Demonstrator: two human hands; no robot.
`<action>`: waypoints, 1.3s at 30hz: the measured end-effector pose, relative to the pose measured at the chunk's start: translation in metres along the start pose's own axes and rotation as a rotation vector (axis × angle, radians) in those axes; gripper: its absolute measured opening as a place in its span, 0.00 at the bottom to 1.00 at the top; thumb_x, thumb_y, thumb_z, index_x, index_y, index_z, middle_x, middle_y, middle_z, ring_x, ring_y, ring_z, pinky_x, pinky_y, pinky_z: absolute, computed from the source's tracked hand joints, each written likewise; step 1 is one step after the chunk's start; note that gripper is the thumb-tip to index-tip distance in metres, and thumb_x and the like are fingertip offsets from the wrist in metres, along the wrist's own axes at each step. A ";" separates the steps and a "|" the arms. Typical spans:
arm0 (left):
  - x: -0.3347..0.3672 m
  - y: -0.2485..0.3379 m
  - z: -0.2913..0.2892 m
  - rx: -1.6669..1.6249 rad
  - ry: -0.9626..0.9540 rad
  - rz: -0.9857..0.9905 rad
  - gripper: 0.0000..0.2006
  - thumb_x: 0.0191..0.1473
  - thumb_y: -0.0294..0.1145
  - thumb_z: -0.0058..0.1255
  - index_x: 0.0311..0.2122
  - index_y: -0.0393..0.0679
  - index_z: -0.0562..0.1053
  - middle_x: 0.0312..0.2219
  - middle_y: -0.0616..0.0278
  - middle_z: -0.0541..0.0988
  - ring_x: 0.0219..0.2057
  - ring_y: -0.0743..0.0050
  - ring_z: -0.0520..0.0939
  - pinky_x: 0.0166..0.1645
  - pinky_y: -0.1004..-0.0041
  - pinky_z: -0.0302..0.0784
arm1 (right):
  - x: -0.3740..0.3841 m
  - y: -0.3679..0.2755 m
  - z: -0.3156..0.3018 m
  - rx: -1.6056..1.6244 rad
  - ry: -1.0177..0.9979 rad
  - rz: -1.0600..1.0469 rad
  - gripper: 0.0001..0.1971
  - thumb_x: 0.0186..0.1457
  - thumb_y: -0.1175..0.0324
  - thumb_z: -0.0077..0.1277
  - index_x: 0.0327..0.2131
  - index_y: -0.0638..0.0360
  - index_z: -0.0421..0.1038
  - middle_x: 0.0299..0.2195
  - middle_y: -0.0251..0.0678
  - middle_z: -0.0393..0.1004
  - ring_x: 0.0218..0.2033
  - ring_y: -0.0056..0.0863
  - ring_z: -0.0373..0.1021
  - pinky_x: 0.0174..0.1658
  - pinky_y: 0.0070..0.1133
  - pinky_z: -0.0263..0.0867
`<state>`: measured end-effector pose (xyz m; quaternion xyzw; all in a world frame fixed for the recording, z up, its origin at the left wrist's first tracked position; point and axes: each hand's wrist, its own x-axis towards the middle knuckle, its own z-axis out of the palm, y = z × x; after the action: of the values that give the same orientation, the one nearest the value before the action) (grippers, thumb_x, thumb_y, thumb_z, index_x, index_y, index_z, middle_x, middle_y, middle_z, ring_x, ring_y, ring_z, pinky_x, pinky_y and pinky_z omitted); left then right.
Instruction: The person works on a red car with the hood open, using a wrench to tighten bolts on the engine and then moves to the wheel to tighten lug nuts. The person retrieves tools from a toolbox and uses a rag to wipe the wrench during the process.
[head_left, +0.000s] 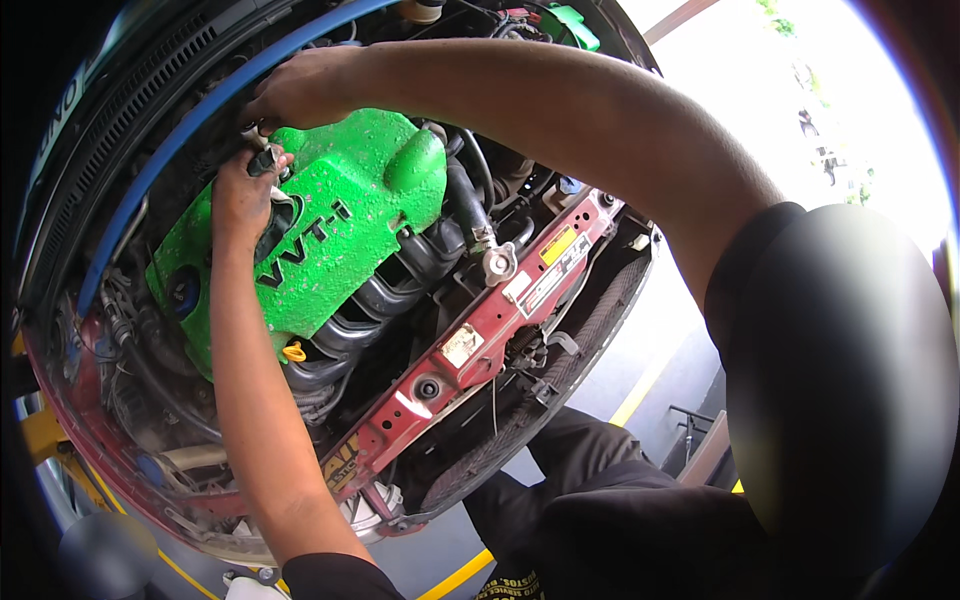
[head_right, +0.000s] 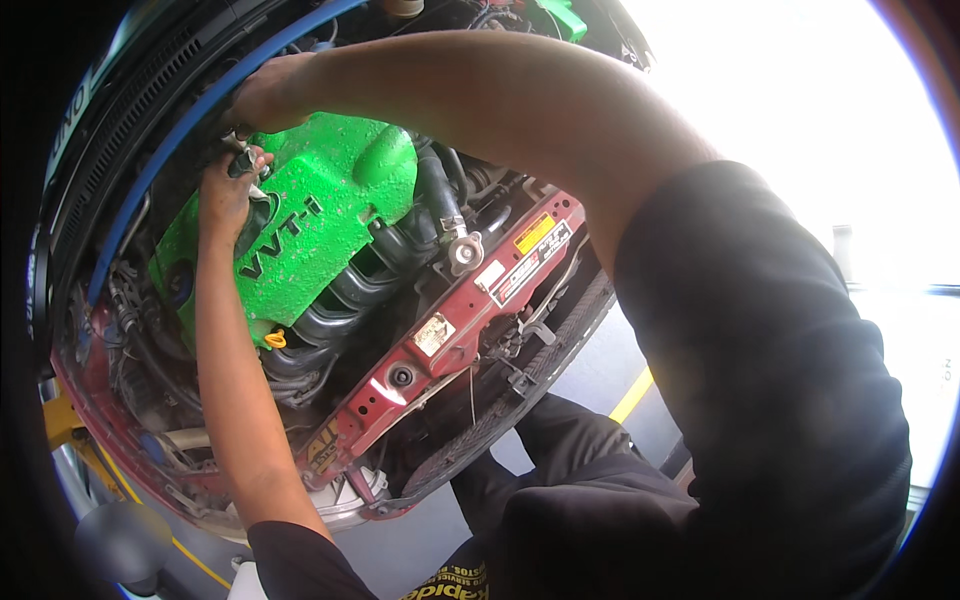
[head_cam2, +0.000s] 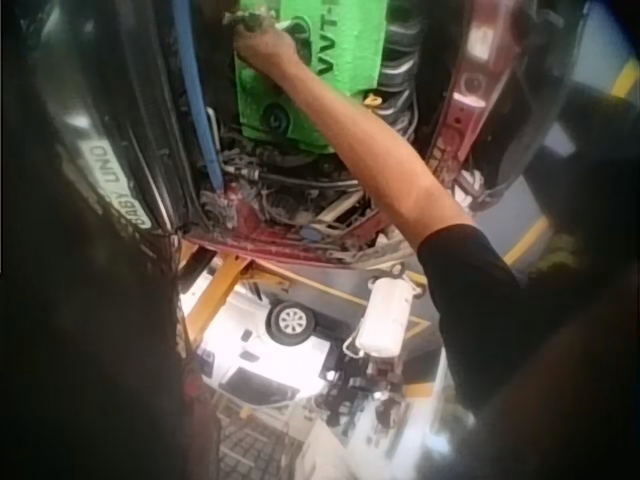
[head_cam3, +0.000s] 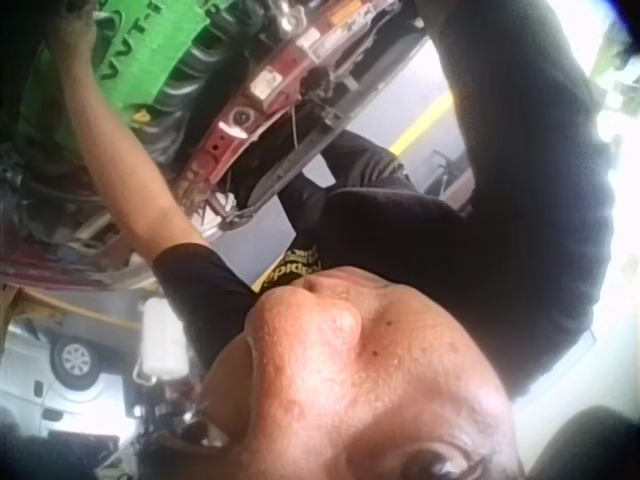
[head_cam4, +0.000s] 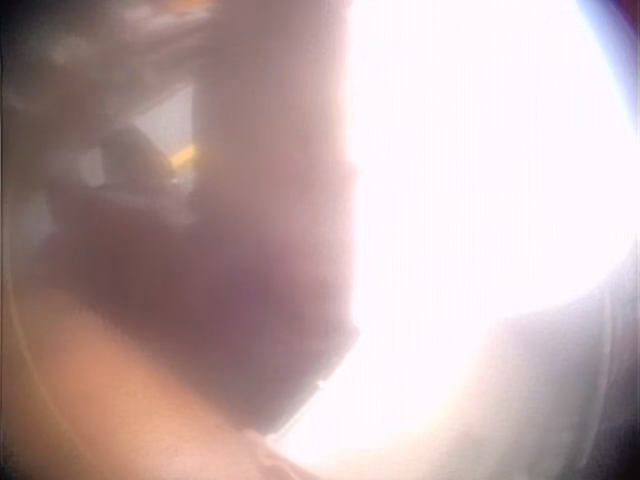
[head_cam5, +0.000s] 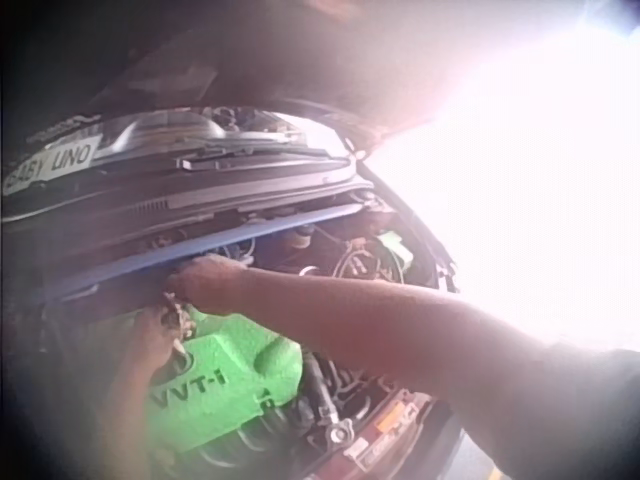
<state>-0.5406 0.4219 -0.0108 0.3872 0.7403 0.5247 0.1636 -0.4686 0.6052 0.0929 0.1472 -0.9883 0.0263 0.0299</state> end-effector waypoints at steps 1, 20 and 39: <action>-0.001 0.001 0.000 -0.039 -0.008 0.009 0.11 0.58 0.30 0.60 0.42 0.36 0.78 0.36 0.51 0.85 0.39 0.63 0.86 0.45 0.65 0.77 | -0.005 -0.010 0.003 -0.002 -0.042 0.104 0.22 0.68 0.47 0.43 0.55 0.48 0.73 0.44 0.43 0.81 0.49 0.48 0.76 0.52 0.42 0.72; -0.003 -0.001 -0.005 0.147 -0.018 0.047 0.09 0.59 0.30 0.59 0.43 0.41 0.80 0.37 0.57 0.87 0.40 0.62 0.87 0.44 0.67 0.78 | -0.019 -0.009 0.003 0.162 0.113 0.048 0.16 0.68 0.55 0.43 0.54 0.46 0.73 0.38 0.49 0.81 0.42 0.49 0.78 0.44 0.42 0.72; -0.007 0.026 0.000 0.523 0.227 0.049 0.18 0.55 0.48 0.64 0.42 0.44 0.83 0.32 0.46 0.84 0.39 0.42 0.84 0.42 0.55 0.77 | -0.014 0.007 -0.008 0.262 -0.085 0.053 0.27 0.70 0.46 0.37 0.58 0.56 0.71 0.54 0.51 0.75 0.57 0.48 0.70 0.61 0.39 0.63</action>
<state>-0.5255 0.4209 0.0114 0.3728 0.8544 0.3599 -0.0385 -0.4565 0.6169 0.0998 0.1247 -0.9803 0.1497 -0.0321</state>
